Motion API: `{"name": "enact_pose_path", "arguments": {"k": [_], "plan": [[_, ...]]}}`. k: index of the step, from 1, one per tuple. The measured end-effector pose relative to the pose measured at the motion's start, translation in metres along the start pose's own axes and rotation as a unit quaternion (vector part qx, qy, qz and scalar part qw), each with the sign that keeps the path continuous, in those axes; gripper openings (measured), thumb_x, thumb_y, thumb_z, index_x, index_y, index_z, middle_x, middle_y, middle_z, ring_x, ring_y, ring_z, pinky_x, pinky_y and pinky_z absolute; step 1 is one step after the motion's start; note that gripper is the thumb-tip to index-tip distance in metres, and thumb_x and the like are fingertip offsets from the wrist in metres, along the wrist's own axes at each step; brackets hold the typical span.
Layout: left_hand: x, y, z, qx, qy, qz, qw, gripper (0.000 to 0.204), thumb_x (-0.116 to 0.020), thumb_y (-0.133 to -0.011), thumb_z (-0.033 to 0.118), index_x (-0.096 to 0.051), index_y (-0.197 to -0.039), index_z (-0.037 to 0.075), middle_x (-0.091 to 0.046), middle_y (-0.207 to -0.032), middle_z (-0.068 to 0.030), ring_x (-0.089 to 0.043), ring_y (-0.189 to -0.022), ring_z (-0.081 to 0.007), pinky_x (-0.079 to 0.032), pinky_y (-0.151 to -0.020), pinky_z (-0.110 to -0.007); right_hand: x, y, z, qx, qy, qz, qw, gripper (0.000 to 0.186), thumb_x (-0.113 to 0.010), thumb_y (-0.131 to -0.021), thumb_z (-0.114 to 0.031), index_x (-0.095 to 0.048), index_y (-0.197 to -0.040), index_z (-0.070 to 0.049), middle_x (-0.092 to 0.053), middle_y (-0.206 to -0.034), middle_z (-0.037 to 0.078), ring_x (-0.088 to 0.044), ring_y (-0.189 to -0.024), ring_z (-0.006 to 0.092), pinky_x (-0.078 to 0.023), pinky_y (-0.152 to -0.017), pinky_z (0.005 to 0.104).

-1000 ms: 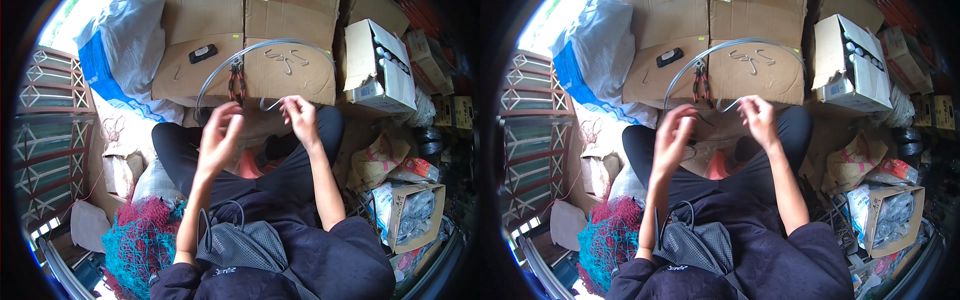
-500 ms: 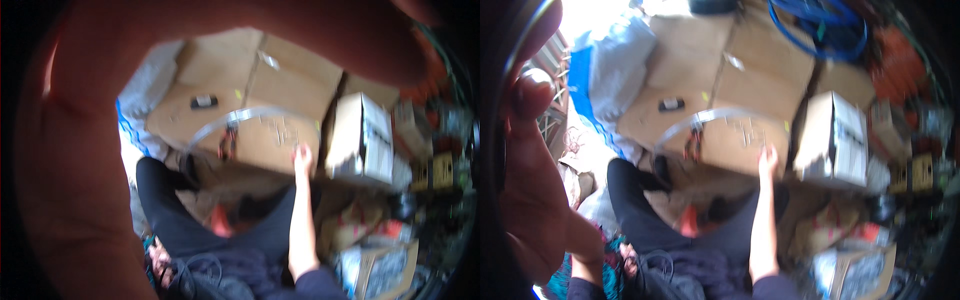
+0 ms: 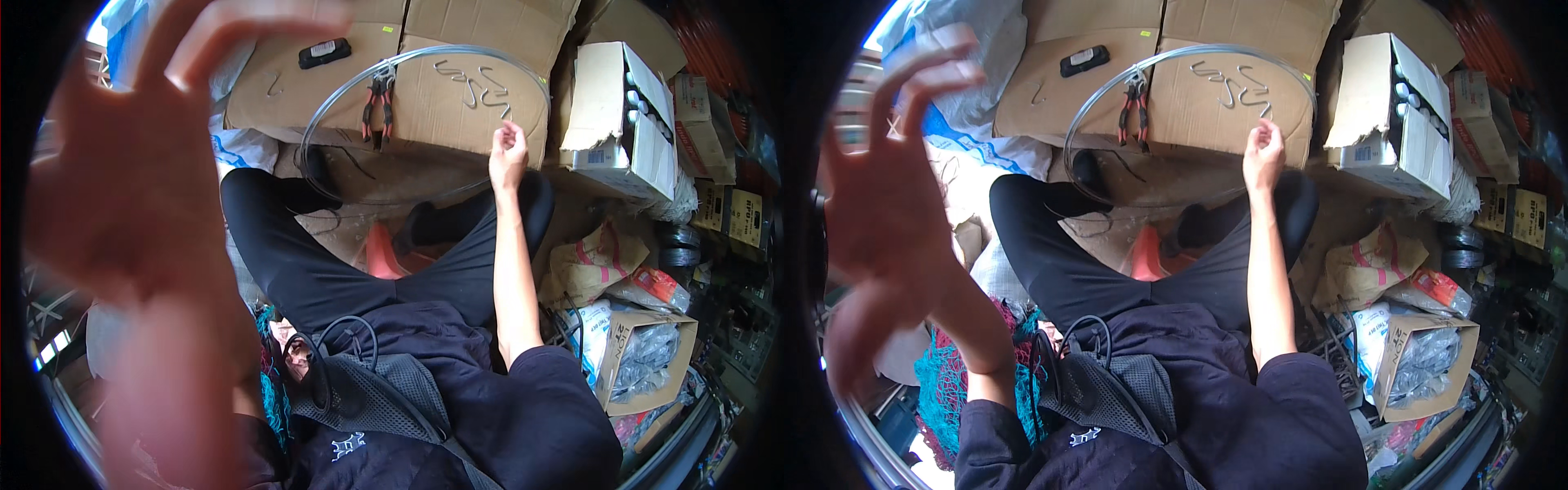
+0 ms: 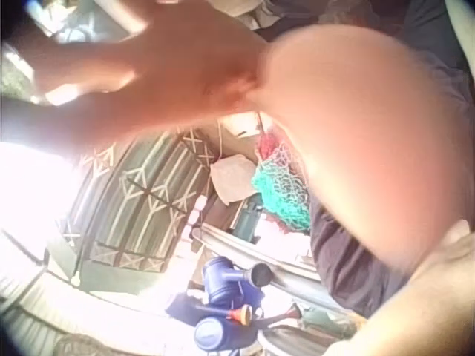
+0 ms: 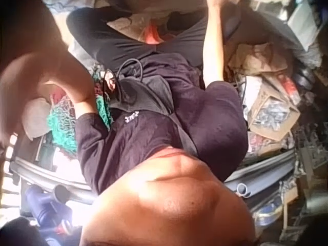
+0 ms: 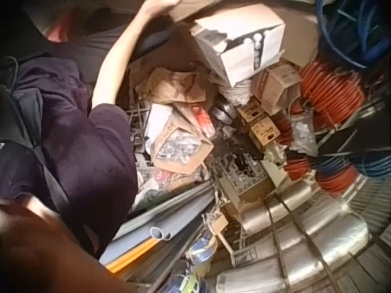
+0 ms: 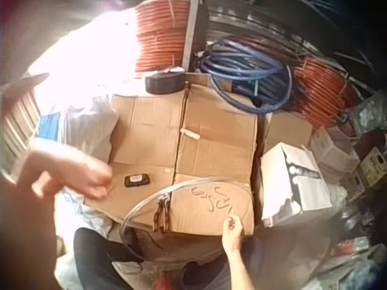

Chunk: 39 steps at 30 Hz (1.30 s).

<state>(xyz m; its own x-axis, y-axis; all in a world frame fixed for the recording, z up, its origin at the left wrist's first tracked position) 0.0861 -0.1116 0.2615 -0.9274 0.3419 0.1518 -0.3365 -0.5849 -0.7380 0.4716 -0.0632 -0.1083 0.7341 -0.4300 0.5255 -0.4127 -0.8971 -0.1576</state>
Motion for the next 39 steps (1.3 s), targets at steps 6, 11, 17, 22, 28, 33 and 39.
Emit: {"name": "enact_pose_path", "arguments": {"k": [6, 11, 17, 22, 28, 33, 39], "plan": [[-0.054, 0.158, -0.082, 0.347, 0.008, 0.194, 0.917, 0.033, -0.05, -0.111, 0.016, -0.058, -0.135, -0.004, -0.067, -0.123, -0.0153, -0.072, -0.098, -0.0198, -0.056, -0.082, -0.031, 0.015, -0.066, 0.013, 0.207, 0.218, -0.186, 0.936, 0.044, -0.07, -0.095, -0.01, -0.064, -0.138, -0.012, -0.063, -0.132, 0.012, -0.059, -0.124, 0.0343, -0.049, -0.108, 0.0429], [-0.083, 0.278, -0.122, 0.557, 0.049, 0.261, 0.787, 0.033, -0.053, -0.111, 0.026, -0.065, -0.127, 0.0, -0.071, -0.111, -0.0119, -0.073, -0.096, -0.0185, -0.058, -0.081, -0.03, 0.015, -0.07, 0.009, 0.209, 0.242, -0.229, 0.919, 0.038, -0.072, -0.095, -0.024, -0.069, -0.132, -0.016, -0.064, -0.133, 0.006, -0.06, -0.125, 0.031, -0.051, -0.106, 0.0408], [0.006, 0.287, -0.185, 0.502, -0.174, 0.324, 0.783, 0.031, -0.069, -0.102, 0.025, -0.068, -0.118, -0.001, -0.072, -0.104, -0.0123, -0.071, -0.086, -0.0177, -0.056, -0.074, -0.031, 0.024, 0.015, -0.016, 0.099, 0.03, -0.066, 0.992, 0.027, -0.064, -0.103, -0.017, -0.069, -0.127, -0.005, -0.064, -0.117, 0.012, -0.067, -0.104, 0.0247, -0.054, -0.093, 0.0351], [0.09, 0.274, -0.268, 0.361, -0.49, 0.241, 0.756, 0.03, -0.076, -0.09, 0.022, -0.073, -0.116, 0.007, -0.069, -0.116, -0.0143, -0.066, -0.108, -0.0337, -0.052, -0.091, -0.045, 0.014, 0.092, -0.031, 0.015, -0.062, -0.123, 0.99, 0.024, -0.063, -0.103, -0.013, -0.07, -0.123, -0.004, -0.065, -0.113, 0.008, -0.067, -0.095, 0.0167, -0.055, -0.079, 0.0294], [0.098, 0.267, -0.296, 0.435, -0.58, 0.151, 0.672, 0.027, -0.079, -0.086, 0.026, -0.073, -0.106, 0.009, -0.067, -0.112, -0.0116, -0.061, -0.114, -0.0348, -0.048, -0.093, -0.052, 0.005, 0.135, -0.053, 0.006, -0.049, -0.2, 0.979, 0.021, -0.063, -0.103, -0.013, -0.072, -0.12, -0.004, -0.068, -0.107, 0.007, -0.068, -0.096, 0.0174, -0.055, -0.08, 0.0298], [0.097, 0.292, -0.293, 0.407, -0.568, 0.17, 0.694, 0.024, -0.079, -0.086, 0.025, -0.071, -0.098, 0.005, -0.068, -0.107, -0.0131, -0.062, -0.108, -0.0359, -0.049, -0.09, -0.05, -0.029, 0.145, -0.075, 0.055, -0.073, -0.229, 0.969, 0.021, -0.065, -0.103, -0.018, -0.073, -0.115, -0.003, -0.067, -0.099, 0.001, -0.061, -0.081, 0.0081, -0.051, -0.074, 0.0251], [0.107, 0.31, -0.286, 0.457, -0.43, 0.24, 0.741, 0.023, -0.076, -0.088, 0.019, -0.071, -0.097, -0.001, -0.071, -0.092, -0.0182, -0.068, -0.09, -0.0382, -0.053, -0.08, -0.044, -0.069, 0.183, -0.108, 0.009, -0.132, -0.338, 0.932, 0.019, -0.065, -0.1, -0.014, -0.074, -0.111, -0.002, -0.072, -0.104, 0.012, -0.071, -0.097, 0.0249, -0.054, -0.087, 0.034]]}}
Point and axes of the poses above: each hand's wrist, its own y-axis away from the middle knuckle, its own x-axis out of the back of the hand, z = x × y, the point moved 4 cm from there along -y, towards the middle knuckle
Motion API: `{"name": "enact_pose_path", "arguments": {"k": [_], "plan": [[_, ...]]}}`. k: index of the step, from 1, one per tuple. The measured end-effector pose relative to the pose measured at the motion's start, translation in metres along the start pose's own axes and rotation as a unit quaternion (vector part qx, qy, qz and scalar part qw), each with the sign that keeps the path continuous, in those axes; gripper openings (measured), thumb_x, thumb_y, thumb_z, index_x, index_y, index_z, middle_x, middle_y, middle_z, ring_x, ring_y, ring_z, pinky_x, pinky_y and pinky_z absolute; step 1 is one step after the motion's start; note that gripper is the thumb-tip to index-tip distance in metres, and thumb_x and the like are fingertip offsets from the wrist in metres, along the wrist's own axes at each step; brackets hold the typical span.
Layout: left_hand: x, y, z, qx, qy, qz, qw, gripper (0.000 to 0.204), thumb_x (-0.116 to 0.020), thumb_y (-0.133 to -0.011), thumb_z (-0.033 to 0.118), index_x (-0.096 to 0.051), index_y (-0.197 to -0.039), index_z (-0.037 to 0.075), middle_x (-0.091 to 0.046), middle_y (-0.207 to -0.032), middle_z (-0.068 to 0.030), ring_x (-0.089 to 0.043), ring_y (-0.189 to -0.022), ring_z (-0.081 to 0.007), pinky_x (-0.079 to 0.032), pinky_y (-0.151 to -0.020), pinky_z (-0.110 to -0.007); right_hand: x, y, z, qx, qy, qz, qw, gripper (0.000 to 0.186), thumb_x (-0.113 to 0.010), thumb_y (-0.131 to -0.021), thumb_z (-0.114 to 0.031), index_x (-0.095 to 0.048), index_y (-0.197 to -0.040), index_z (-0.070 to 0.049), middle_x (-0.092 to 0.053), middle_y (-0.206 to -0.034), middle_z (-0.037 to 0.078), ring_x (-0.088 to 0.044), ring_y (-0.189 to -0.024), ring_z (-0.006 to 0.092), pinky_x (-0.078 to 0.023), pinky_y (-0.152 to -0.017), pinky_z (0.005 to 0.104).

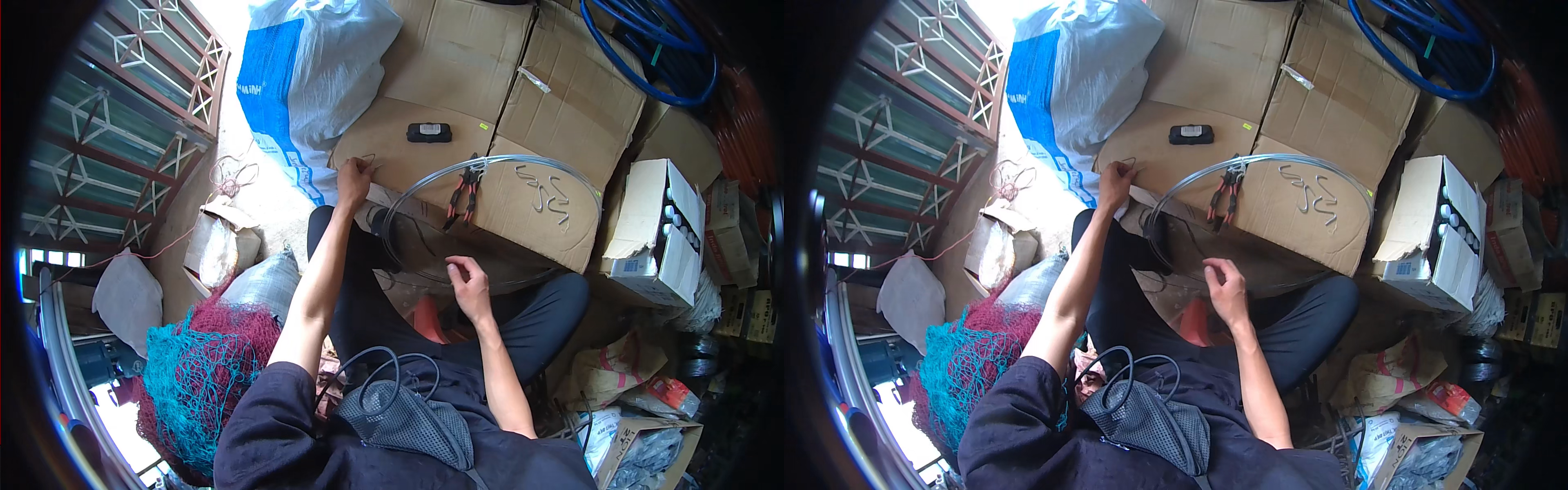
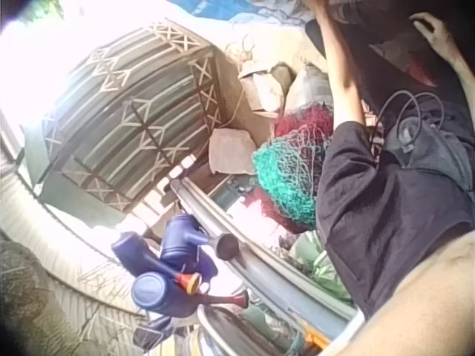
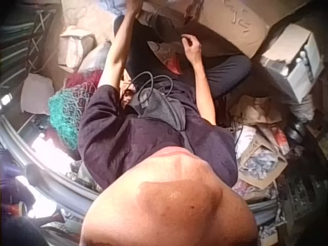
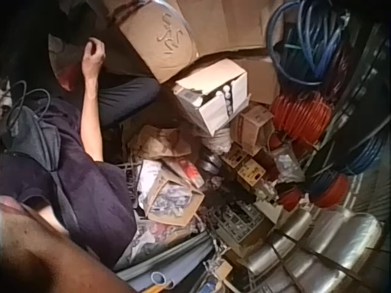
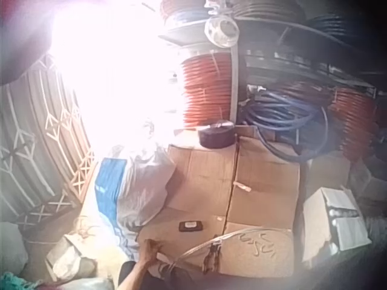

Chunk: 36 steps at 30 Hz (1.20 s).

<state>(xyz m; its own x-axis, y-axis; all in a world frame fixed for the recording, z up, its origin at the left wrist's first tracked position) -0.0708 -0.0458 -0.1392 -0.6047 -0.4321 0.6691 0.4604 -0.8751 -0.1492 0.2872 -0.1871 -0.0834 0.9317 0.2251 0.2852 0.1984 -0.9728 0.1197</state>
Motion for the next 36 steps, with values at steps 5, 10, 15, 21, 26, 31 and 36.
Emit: {"name": "enact_pose_path", "arguments": {"k": [5, 10, 15, 21, 26, 31, 36], "plan": [[0.017, 0.005, 0.02, 0.027, 0.154, -0.14, 0.978, 0.018, -0.069, -0.09, 0.015, -0.07, -0.098, 0.0, -0.071, -0.088, -0.0106, -0.069, -0.085, -0.0236, -0.052, -0.075, -0.036, -0.011, 0.009, 0.019, -0.079, -0.051, -0.044, 0.995, 0.032, -0.07, -0.099, -0.022, -0.069, -0.125, -0.003, -0.072, -0.114, 0.012, -0.07, -0.105, 0.0224, -0.055, -0.088, 0.0353], [0.026, 0.124, 0.102, 0.16, 0.503, -0.385, 0.757, 0.012, -0.067, -0.098, 0.014, -0.065, -0.102, 0.003, -0.066, -0.085, -0.0046, -0.065, -0.081, -0.0149, -0.052, -0.075, -0.028, -0.017, 0.003, -0.038, 0.034, -0.097, -0.051, 0.993, 0.067, -0.079, -0.093, -0.036, -0.052, -0.148, -0.007, -0.063, -0.136, 0.015, -0.063, -0.122, 0.0276, -0.053, -0.098, 0.039], [0.034, 0.238, 0.137, 0.266, 0.633, -0.428, 0.588, 0.022, -0.067, -0.097, 0.023, -0.065, -0.103, 0.003, -0.063, -0.094, -0.0022, -0.06, -0.082, -0.0129, -0.049, -0.076, -0.028, -0.027, 0.002, -0.076, 0.068, -0.134, -0.204, 0.967, 0.089, -0.082, -0.085, -0.054, -0.047, -0.152, -0.005, -0.06, -0.143, 0.017, -0.058, -0.132, 0.0312, -0.047, -0.11, 0.0425], [0.049, 0.254, 0.129, 0.235, 0.549, -0.433, 0.675, 0.03, -0.064, -0.102, 0.026, -0.068, -0.115, -0.002, -0.069, -0.108, -0.0065, -0.064, -0.099, -0.014, -0.051, -0.086, -0.029, -0.024, 0.025, -0.07, 0.09, -0.119, -0.197, 0.969, 0.054, -0.073, -0.096, -0.041, -0.064, -0.131, -0.002, -0.07, -0.123, 0.016, -0.068, -0.113, 0.0274, -0.053, -0.097, 0.0379], [0.061, 0.25, 0.137, 0.2, 0.444, -0.432, 0.759, 0.032, -0.06, -0.108, 0.03, -0.07, -0.111, 0.0, -0.071, -0.104, -0.0031, -0.064, -0.099, -0.0083, -0.052, -0.089, -0.026, -0.017, 0.029, -0.095, 0.088, -0.083, -0.195, 0.973, 0.054, -0.071, -0.099, -0.04, -0.062, -0.133, 0.001, -0.069, -0.124, 0.019, -0.07, -0.112, 0.0325, -0.055, -0.095, 0.0404], [0.056, 0.244, 0.154, 0.157, 0.553, -0.398, 0.715, 0.021, -0.066, -0.106, 0.022, -0.069, -0.107, 0.002, -0.067, -0.099, -0.0001, -0.062, -0.092, -0.0084, -0.052, -0.089, -0.027, 0.001, 0.034, -0.099, 0.152, -0.026, -0.116, 0.981, 0.089, -0.075, -0.091, -0.057, -0.046, -0.151, 0.002, -0.063, -0.138, 0.023, -0.068, -0.12, 0.0378, -0.055, -0.101, 0.0423], [0.049, 0.241, 0.172, 0.063, 0.483, -0.373, 0.79, 0.023, -0.067, -0.105, 0.024, -0.066, -0.1, 0.002, -0.063, -0.095, -0.001, -0.06, -0.091, -0.0117, -0.049, -0.087, -0.029, 0.014, 0.034, -0.102, 0.197, 0.062, -0.078, 0.975, 0.085, -0.077, -0.088, -0.059, -0.054, -0.144, 0.001, -0.068, -0.131, 0.018, -0.07, -0.115, 0.0361, -0.058, -0.097, 0.0423]]}}
Point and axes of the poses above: each hand's wrist, its own y-axis away from the middle knuckle, its own x-axis out of the back of the hand, z = x × y, the point moved 4 cm from there along -y, towards the middle knuckle
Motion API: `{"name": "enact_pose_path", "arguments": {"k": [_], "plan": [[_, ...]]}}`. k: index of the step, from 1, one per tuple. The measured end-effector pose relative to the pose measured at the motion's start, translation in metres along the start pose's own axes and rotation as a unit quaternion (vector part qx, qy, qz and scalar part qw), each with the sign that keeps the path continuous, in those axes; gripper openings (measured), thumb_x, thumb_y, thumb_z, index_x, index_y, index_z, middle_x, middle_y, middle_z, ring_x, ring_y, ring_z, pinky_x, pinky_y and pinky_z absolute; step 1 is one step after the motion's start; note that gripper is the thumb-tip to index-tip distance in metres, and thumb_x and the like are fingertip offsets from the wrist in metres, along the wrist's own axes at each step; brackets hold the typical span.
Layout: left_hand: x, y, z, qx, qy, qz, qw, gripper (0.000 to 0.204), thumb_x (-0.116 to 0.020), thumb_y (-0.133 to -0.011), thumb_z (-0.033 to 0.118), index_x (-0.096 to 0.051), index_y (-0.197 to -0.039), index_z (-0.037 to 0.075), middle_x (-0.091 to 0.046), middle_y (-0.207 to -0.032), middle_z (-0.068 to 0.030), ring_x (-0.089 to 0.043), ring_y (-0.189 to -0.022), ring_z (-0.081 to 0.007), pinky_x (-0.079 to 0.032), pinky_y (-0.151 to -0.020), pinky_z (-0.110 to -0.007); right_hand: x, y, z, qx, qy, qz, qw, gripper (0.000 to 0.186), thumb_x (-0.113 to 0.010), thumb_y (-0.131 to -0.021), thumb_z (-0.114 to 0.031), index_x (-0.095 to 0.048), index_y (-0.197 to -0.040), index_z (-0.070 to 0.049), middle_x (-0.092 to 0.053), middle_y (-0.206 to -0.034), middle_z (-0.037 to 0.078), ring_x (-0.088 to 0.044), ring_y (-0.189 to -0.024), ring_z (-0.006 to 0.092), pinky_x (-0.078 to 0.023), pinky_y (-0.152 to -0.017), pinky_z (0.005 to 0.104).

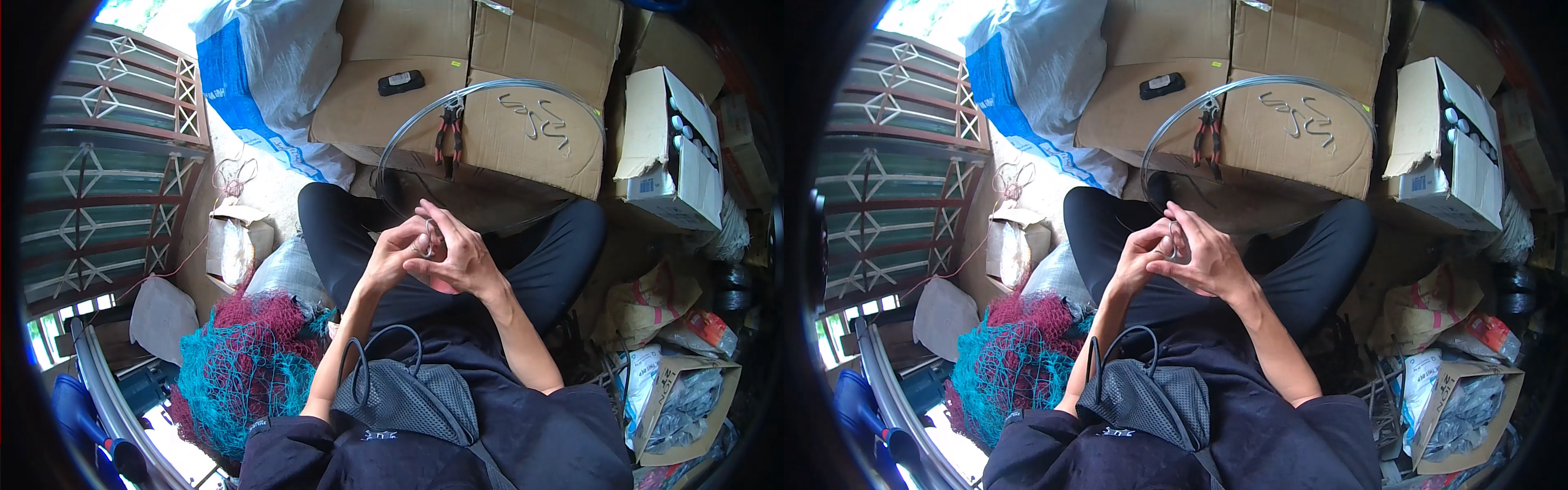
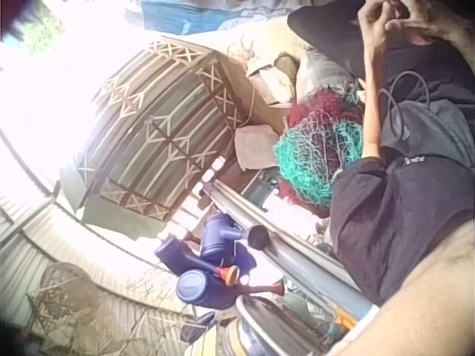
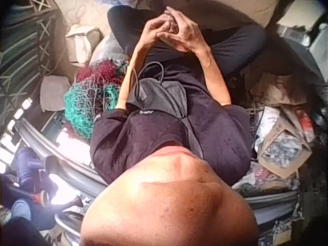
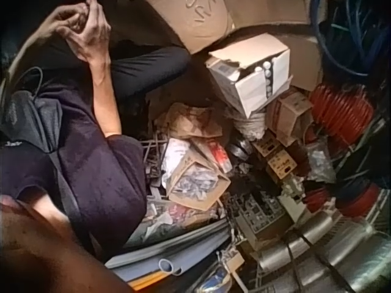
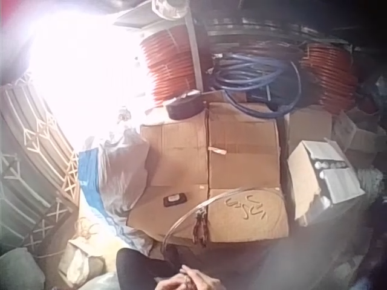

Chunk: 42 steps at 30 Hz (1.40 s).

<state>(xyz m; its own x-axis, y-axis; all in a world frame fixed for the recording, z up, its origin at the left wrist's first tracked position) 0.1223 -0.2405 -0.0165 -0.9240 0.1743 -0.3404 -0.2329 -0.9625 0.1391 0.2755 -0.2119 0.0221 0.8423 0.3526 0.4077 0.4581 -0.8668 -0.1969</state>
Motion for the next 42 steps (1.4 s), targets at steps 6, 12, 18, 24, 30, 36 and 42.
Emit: {"name": "enact_pose_path", "arguments": {"k": [6, 12, 18, 24, 30, 36, 42], "plan": [[0.006, 0.003, -0.017, 0.098, 0.076, 0.034, 0.992, 0.029, -0.058, -0.11, 0.027, -0.07, -0.114, 0.001, -0.071, -0.102, -0.0026, -0.066, -0.096, -0.0109, -0.053, -0.089, -0.028, -0.005, 0.001, 0.012, 0.0, -0.011, -0.006, 1.0, 0.05, -0.073, -0.096, -0.04, -0.066, -0.123, 0.001, -0.069, -0.117, 0.019, -0.069, -0.106, 0.0386, -0.056, -0.091, 0.0424], [0.032, -0.009, -0.042, 0.169, 0.166, 0.135, 0.962, 0.034, -0.059, -0.108, 0.038, -0.067, -0.107, 0.005, -0.07, -0.095, -0.0057, -0.069, -0.091, -0.0178, -0.055, -0.084, -0.033, -0.031, -0.004, 0.032, 0.0, 0.067, -0.057, 0.996, 0.056, -0.072, -0.094, -0.014, -0.051, -0.145, -0.001, -0.056, -0.14, 0.02, -0.062, -0.122, 0.0385, -0.054, -0.098, 0.0422], [0.17, -0.111, -0.003, 0.05, -0.253, 0.279, 0.925, 0.035, -0.064, -0.102, 0.033, -0.074, -0.096, -0.001, -0.073, -0.082, -0.0078, -0.069, -0.074, -0.0154, -0.054, -0.067, -0.03, -0.038, -0.014, 0.127, -0.21, -0.026, 0.063, 0.975, 0.06, -0.074, -0.093, -0.029, -0.054, -0.14, 0.001, -0.061, -0.127, 0.02, -0.063, -0.115, 0.0364, -0.051, -0.1, 0.045], [0.274, -0.209, 0.032, -0.112, -0.612, 0.266, 0.737, 0.032, -0.063, -0.09, 0.026, -0.077, -0.102, 0.0, -0.073, -0.106, -0.0248, -0.066, -0.109, -0.0427, -0.051, -0.097, -0.05, -0.016, -0.124, 0.131, -0.13, 0.322, 0.222, 0.911, 0.069, -0.079, -0.084, -0.049, -0.06, -0.126, 0.002, -0.06, -0.115, 0.021, -0.059, -0.118, 0.0387, -0.051, -0.097, 0.0499], [0.242, -0.178, 0.016, -0.243, -0.504, 0.439, 0.704, 0.029, -0.065, -0.091, 0.019, -0.073, -0.113, 0.003, -0.066, -0.119, -0.0243, -0.058, -0.119, -0.0432, -0.045, -0.103, -0.052, -0.022, -0.145, 0.157, -0.223, 0.385, 0.113, 0.889, 0.074, -0.083, -0.079, -0.049, -0.06, -0.124, 0.005, -0.06, -0.12, 0.024, -0.057, -0.121, 0.0438, -0.051, -0.1, 0.0527], [0.199, -0.059, -0.066, 0.008, -0.486, 0.442, 0.754, 0.036, -0.068, -0.092, 0.02, -0.063, -0.122, 0.0, -0.06, -0.125, -0.0312, -0.058, -0.119, -0.0483, -0.048, -0.1, -0.053, 0.002, -0.127, 0.163, -0.303, 0.29, 0.023, 0.907, 0.063, -0.079, -0.079, -0.035, -0.06, -0.12, 0.007, -0.061, -0.121, 0.032, -0.062, -0.116, 0.0464, -0.049, -0.104, 0.0533], [0.211, -0.02, -0.114, 0.236, -0.588, 0.213, 0.744, 0.04, -0.07, -0.085, 0.016, -0.065, -0.12, -0.003, -0.065, -0.116, -0.0333, -0.065, -0.111, -0.0494, -0.054, -0.094, -0.054, 0.005, -0.062, 0.156, -0.386, -0.187, -0.091, 0.899, 0.03, -0.058, -0.092, -0.013, -0.064, -0.117, 0.0, -0.07, -0.093, 0.006, -0.055, -0.059, 0.0079, -0.04, -0.047, 0.0258]]}}
Point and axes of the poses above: each hand's wrist, its own y-axis away from the middle knuckle, its own x-axis out of the back of the hand, z = x × y, the point moved 4 cm from there along -y, towards the middle knuckle
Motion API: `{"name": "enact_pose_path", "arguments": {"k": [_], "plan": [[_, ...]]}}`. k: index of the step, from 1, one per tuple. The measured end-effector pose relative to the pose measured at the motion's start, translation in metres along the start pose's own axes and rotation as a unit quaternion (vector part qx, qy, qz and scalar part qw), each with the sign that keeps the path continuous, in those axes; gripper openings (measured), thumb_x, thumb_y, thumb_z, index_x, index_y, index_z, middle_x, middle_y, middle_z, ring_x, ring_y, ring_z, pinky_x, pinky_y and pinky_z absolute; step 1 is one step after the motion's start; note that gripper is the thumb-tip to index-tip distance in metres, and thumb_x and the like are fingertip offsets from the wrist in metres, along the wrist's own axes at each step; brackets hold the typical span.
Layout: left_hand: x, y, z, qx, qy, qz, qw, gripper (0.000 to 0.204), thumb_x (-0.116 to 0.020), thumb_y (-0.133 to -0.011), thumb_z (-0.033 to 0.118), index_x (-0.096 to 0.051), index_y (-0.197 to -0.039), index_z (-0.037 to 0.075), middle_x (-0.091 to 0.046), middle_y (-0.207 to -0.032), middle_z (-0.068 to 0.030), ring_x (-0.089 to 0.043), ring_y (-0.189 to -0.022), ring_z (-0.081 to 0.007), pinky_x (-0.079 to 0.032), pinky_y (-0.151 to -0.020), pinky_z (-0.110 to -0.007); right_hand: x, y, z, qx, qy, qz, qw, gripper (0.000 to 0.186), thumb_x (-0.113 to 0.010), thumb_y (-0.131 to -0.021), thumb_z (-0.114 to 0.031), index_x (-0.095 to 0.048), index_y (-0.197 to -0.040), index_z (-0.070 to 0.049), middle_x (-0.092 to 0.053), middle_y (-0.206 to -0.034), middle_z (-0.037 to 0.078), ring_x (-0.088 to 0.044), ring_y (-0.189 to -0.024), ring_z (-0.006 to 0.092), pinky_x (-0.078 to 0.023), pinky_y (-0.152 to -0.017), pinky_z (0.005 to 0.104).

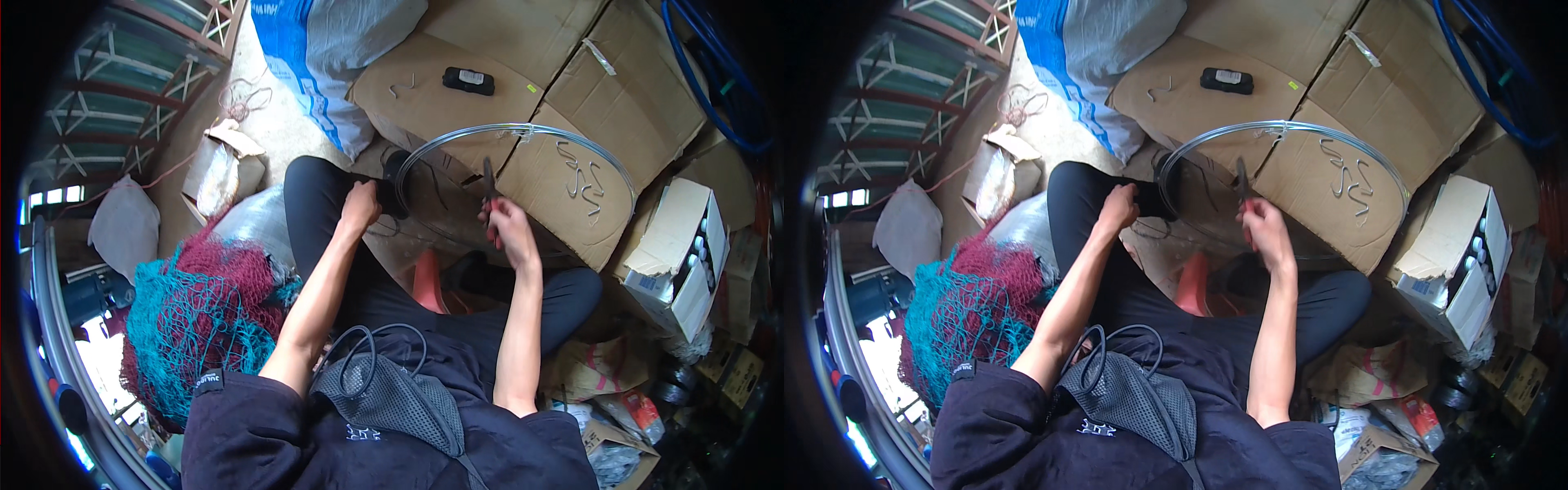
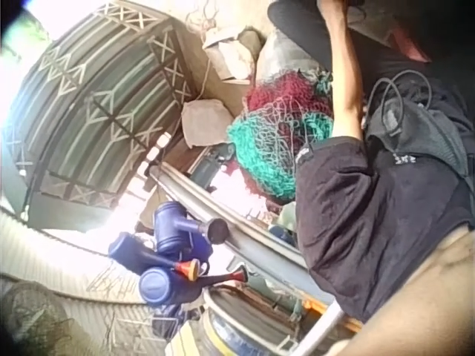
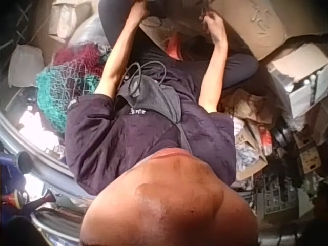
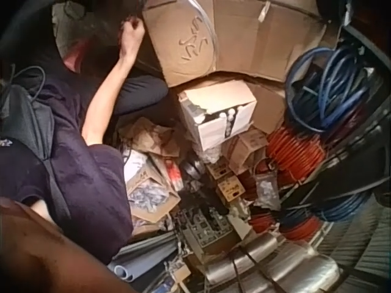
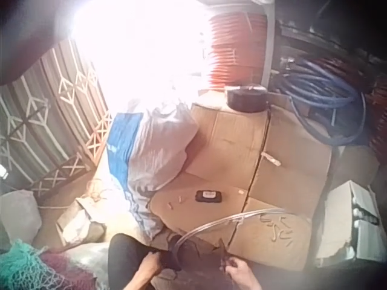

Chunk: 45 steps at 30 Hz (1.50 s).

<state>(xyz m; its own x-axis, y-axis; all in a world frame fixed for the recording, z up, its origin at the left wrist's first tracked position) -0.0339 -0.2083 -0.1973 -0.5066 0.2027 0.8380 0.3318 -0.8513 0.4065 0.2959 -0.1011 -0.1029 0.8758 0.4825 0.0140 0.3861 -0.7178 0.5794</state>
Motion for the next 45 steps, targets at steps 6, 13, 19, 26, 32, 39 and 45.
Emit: {"name": "enact_pose_path", "arguments": {"k": [6, 13, 19, 26, 32, 39, 45], "plan": [[0.024, 0.019, 0.039, -0.088, 0.211, 0.08, 0.97, 0.028, -0.076, -0.087, 0.016, -0.075, -0.107, -0.005, -0.071, -0.117, -0.0242, -0.072, -0.103, -0.039, -0.056, -0.091, -0.041, -0.061, 0.088, 0.082, -0.074, -0.389, -0.142, 0.907, 0.03, -0.054, -0.105, -0.008, -0.051, -0.134, 0.001, -0.068, -0.123, 0.018, -0.073, -0.106, 0.0289, -0.064, -0.084, 0.0394], [0.091, 0.052, 0.115, -0.1, 0.449, 0.118, 0.88, 0.031, -0.074, -0.1, 0.028, -0.077, -0.107, -0.003, -0.076, -0.091, -0.0057, -0.07, -0.084, -0.0127, -0.055, -0.079, -0.029, -0.062, 0.122, 0.033, -0.002, -0.284, -0.162, 0.945, 0.029, -0.061, -0.105, -0.015, -0.047, -0.127, -0.003, -0.069, -0.121, 0.019, -0.075, -0.075, 0.0245, -0.061, -0.057, 0.027], [0.181, 0.093, 0.197, -0.182, 0.524, 0.018, 0.832, 0.034, -0.062, -0.108, 0.032, -0.072, -0.105, -0.001, -0.051, -0.066, 0.0046, -0.041, -0.057, -0.0035, -0.03, -0.053, -0.023, -0.081, 0.151, 0.042, 0.027, -0.459, -0.198, 0.866, 0.016, -0.066, -0.101, -0.012, -0.061, -0.112, -0.001, -0.067, -0.127, 0.015, -0.055, -0.053, 0.0035, -0.046, -0.046, 0.0184], [0.19, 0.104, 0.269, -0.228, 0.547, -0.138, 0.794, 0.024, -0.063, -0.106, 0.02, -0.071, -0.107, -0.002, -0.049, -0.07, 0.0061, -0.039, -0.06, -0.0029, -0.03, -0.056, -0.022, -0.082, 0.169, 0.012, 0.135, -0.287, -0.17, 0.933, 0.052, -0.064, -0.099, -0.006, -0.053, -0.15, -0.004, -0.053, -0.153, 0.011, -0.064, -0.117, 0.0156, -0.056, -0.088, 0.0295], [0.232, 0.087, 0.336, -0.262, 0.529, -0.114, 0.799, 0.026, -0.066, -0.105, 0.021, -0.071, -0.109, -0.004, -0.046, -0.072, 0.0071, -0.038, -0.061, -0.0028, -0.03, -0.057, -0.022, -0.061, 0.161, 0.017, 0.273, -0.002, 0.109, 0.956, 0.044, -0.062, -0.097, -0.006, -0.062, -0.141, -0.003, -0.04, -0.162, 0.02, -0.055, -0.138, 0.0293, -0.045, -0.114, 0.0381], [0.284, 0.076, 0.397, -0.392, 0.481, -0.072, 0.781, 0.032, -0.064, -0.104, 0.018, -0.069, -0.125, -0.006, -0.055, -0.08, 0.0046, -0.039, -0.066, -0.0025, -0.032, -0.059, -0.02, -0.036, 0.171, -0.025, 0.271, 0.099, 0.167, 0.943, 0.037, -0.07, -0.094, -0.016, -0.072, -0.13, -0.009, -0.054, -0.144, 0.017, -0.055, -0.123, 0.0332, -0.047, -0.107, 0.043], [0.215, 0.114, 0.403, -0.382, 0.449, -0.184, 0.787, 0.028, -0.063, -0.104, 0.015, -0.073, -0.125, -0.001, -0.067, -0.087, -0.0003, -0.047, -0.066, -0.0037, -0.037, -0.059, -0.02, -0.027, 0.178, -0.023, 0.334, 0.259, 0.276, 0.863, 0.038, -0.071, -0.087, -0.014, -0.077, -0.124, -0.016, -0.059, -0.119, 0.011, -0.054, -0.116, 0.0295, -0.045, -0.105, 0.0422]]}}
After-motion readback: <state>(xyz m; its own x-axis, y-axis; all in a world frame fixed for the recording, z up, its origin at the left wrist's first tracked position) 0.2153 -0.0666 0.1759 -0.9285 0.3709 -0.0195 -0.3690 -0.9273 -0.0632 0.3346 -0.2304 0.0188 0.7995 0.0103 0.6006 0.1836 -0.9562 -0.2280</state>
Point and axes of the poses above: each hand's wrist, its own y-axis away from the middle knuckle, its own x-axis out of the back of the hand, z = x × y, the point moved 4 cm from there along -y, towards the middle knuckle
